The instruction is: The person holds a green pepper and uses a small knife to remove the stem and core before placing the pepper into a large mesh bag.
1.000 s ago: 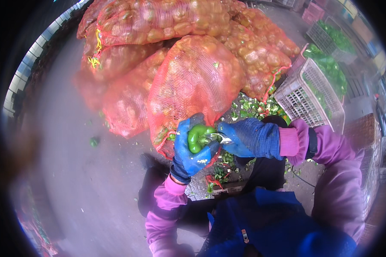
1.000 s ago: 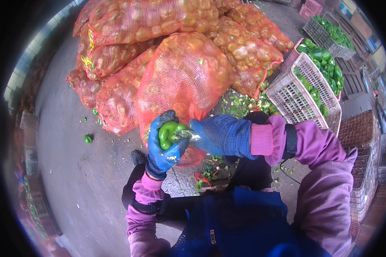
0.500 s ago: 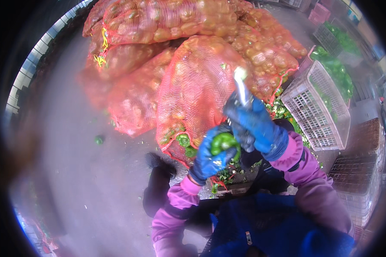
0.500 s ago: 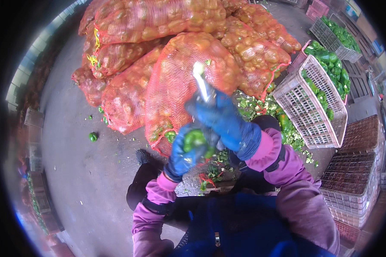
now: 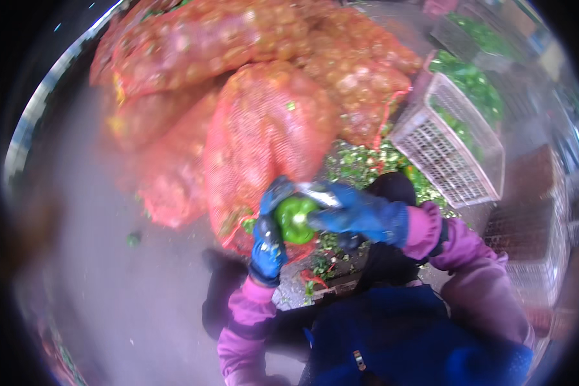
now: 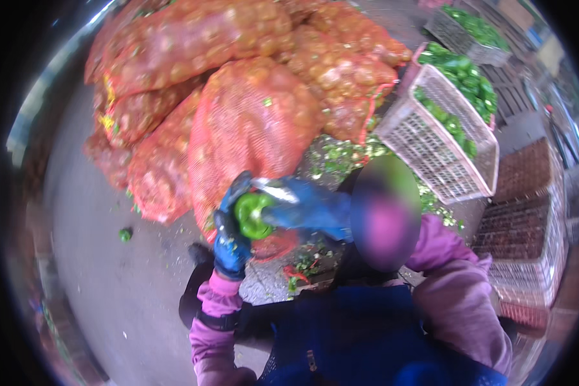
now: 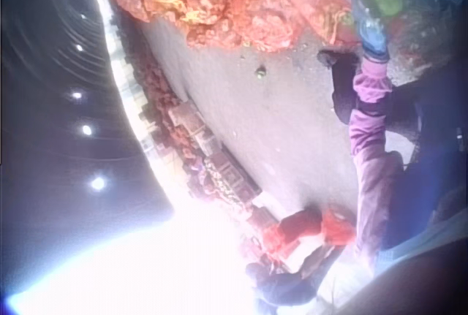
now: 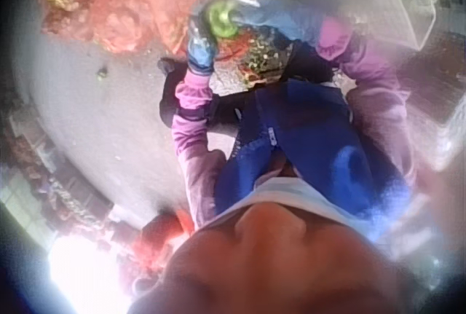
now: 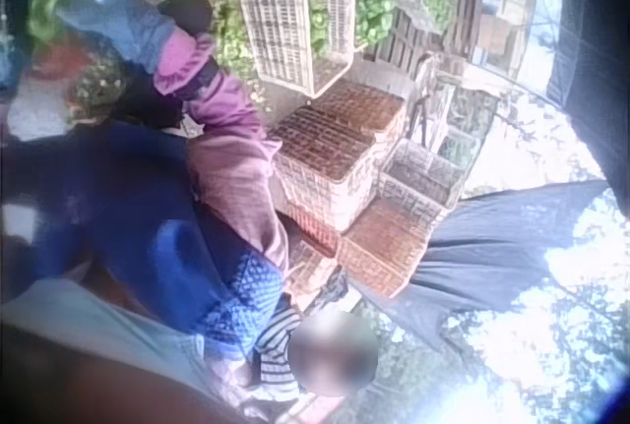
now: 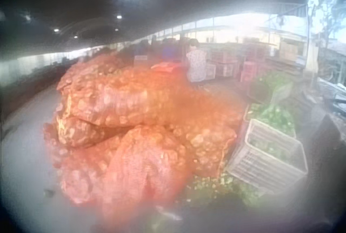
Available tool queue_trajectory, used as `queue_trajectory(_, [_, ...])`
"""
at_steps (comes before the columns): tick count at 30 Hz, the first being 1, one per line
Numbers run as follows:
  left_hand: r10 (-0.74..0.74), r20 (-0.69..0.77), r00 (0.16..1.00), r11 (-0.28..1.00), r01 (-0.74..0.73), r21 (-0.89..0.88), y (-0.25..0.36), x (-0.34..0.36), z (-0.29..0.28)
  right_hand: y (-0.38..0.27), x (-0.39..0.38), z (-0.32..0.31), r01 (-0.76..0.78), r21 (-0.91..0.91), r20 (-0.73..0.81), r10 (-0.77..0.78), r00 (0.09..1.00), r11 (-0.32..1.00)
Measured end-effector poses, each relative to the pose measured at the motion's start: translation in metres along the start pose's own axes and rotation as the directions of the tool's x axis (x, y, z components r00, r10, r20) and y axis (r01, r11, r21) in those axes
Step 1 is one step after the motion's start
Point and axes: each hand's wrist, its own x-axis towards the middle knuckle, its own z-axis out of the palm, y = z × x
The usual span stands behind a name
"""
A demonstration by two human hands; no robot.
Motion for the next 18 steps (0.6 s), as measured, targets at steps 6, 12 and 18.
queue_trajectory(6, [-0.017,0.130,0.991,0.987,0.038,-0.159,0.007,0.017,0.045,0.088,0.027,-0.049,0.084,0.683,0.039,-0.151,0.988,0.726])
queue_trajectory(12, [-0.175,-0.075,0.982,0.978,0.182,0.103,-0.006,0.011,-0.019,0.037,-0.033,-0.181,0.445,0.833,-0.227,-0.530,0.817,0.329])
queue_trajectory(18, [-0.494,-0.556,0.669,0.525,0.739,0.422,-0.153,-0.031,-0.169,0.056,-0.168,-0.388,0.689,0.528,-0.537,-0.434,0.724,0.497])
